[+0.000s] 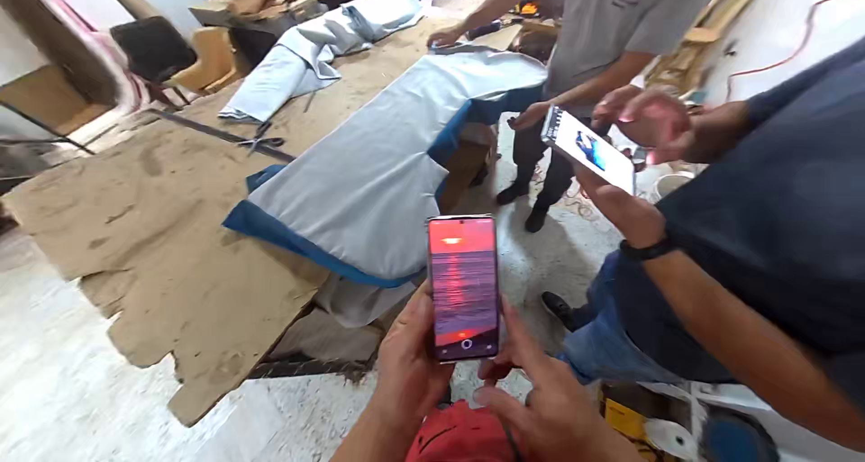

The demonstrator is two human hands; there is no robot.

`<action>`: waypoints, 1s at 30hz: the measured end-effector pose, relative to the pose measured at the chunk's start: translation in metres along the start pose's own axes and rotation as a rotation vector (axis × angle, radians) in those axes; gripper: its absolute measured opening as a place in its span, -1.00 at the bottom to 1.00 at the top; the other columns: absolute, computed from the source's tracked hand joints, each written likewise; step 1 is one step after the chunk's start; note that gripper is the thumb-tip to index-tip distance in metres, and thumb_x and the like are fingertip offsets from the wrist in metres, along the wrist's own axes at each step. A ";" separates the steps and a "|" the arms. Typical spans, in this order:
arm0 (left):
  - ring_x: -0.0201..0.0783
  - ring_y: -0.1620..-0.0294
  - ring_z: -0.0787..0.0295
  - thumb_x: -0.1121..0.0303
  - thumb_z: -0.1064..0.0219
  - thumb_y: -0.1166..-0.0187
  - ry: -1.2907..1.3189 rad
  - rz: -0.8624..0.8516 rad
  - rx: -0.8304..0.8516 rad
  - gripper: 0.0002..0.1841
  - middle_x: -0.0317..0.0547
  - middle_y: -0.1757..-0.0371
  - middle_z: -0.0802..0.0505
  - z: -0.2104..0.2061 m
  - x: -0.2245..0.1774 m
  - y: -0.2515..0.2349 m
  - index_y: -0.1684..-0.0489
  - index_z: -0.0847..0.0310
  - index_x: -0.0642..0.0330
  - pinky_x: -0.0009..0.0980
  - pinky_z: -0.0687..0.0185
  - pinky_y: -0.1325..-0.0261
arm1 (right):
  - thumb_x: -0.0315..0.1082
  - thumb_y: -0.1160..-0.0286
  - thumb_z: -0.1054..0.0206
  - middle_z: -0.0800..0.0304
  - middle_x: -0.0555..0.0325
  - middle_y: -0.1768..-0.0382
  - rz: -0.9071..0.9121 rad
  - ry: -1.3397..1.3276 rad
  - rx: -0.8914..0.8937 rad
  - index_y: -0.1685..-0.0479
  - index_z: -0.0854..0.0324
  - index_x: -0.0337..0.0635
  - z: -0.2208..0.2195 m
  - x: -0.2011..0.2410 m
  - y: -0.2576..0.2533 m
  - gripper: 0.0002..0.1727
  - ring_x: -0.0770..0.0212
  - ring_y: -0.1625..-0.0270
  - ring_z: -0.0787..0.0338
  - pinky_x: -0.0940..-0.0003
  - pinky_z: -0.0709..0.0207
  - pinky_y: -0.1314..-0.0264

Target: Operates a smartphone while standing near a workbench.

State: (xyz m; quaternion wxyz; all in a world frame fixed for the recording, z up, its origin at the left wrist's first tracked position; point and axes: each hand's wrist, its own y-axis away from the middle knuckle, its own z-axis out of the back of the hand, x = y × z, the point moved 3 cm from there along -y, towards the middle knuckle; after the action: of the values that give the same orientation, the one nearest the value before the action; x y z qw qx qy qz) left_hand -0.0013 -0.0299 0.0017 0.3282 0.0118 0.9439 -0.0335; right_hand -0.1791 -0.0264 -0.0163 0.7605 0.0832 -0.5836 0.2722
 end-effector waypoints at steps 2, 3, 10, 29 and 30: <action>-0.04 -0.31 -0.79 0.21 0.02 -0.88 -0.079 -0.023 0.005 -0.54 0.17 -0.32 -0.78 -0.003 -0.008 -0.009 -0.70 -0.42 0.03 0.01 -0.67 -0.44 | -0.11 -0.62 -0.41 -0.93 0.26 0.06 0.030 0.000 -0.088 -0.87 0.01 -0.30 -0.002 0.000 -0.008 -0.07 0.41 0.07 -0.92 0.31 -0.88 -0.08; -0.05 -0.33 -0.77 0.25 0.01 -0.88 -0.113 -0.022 0.051 -0.52 0.17 -0.36 -0.76 -0.001 -0.012 -0.012 -0.76 -0.34 0.01 0.01 -0.65 -0.46 | -0.10 -0.66 -0.38 -0.93 0.25 0.05 0.034 0.014 -0.119 -0.85 -0.04 -0.32 -0.002 -0.001 -0.012 -0.12 0.43 0.06 -0.90 0.34 -0.87 -0.09; -0.05 -0.33 -0.80 0.55 -0.46 -0.46 -0.552 -0.008 0.166 0.03 0.03 -0.45 -0.72 0.018 -0.029 -0.025 -0.93 0.17 -0.15 -0.07 -0.78 -0.38 | -0.09 -0.64 -0.41 -0.93 0.25 0.07 0.040 0.077 -0.229 -0.77 -0.27 -0.27 -0.013 0.002 -0.035 -0.22 0.47 0.07 -0.89 0.42 -0.84 -0.11; 0.00 -0.33 -0.77 0.30 -0.10 -0.71 -0.615 -0.042 0.178 -0.41 0.23 -0.41 -0.74 0.006 -0.032 -0.037 -0.78 -0.30 0.16 -0.01 -0.70 -0.40 | -0.14 -0.62 -0.44 -0.92 0.26 0.11 0.038 -0.034 -0.149 -0.80 -0.22 -0.29 0.017 -0.008 -0.024 -0.19 0.44 0.11 -0.88 0.40 -0.84 -0.09; 0.00 -0.36 -0.75 0.33 -0.04 -0.70 -0.630 -0.037 0.166 -0.42 0.23 -0.44 -0.72 0.005 -0.033 -0.036 -0.77 -0.31 0.19 -0.01 -0.67 -0.43 | -0.13 -0.62 -0.44 -0.92 0.26 0.11 0.034 -0.032 -0.139 -0.80 -0.22 -0.27 0.018 -0.009 -0.022 -0.19 0.44 0.11 -0.88 0.40 -0.85 -0.09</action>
State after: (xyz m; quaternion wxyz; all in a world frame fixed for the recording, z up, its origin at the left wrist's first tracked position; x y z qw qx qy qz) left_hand 0.0263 -0.0662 0.0202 0.6014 0.0103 0.7900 -0.1183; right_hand -0.1842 -0.0556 -0.0147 0.7502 0.0246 -0.6146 0.2426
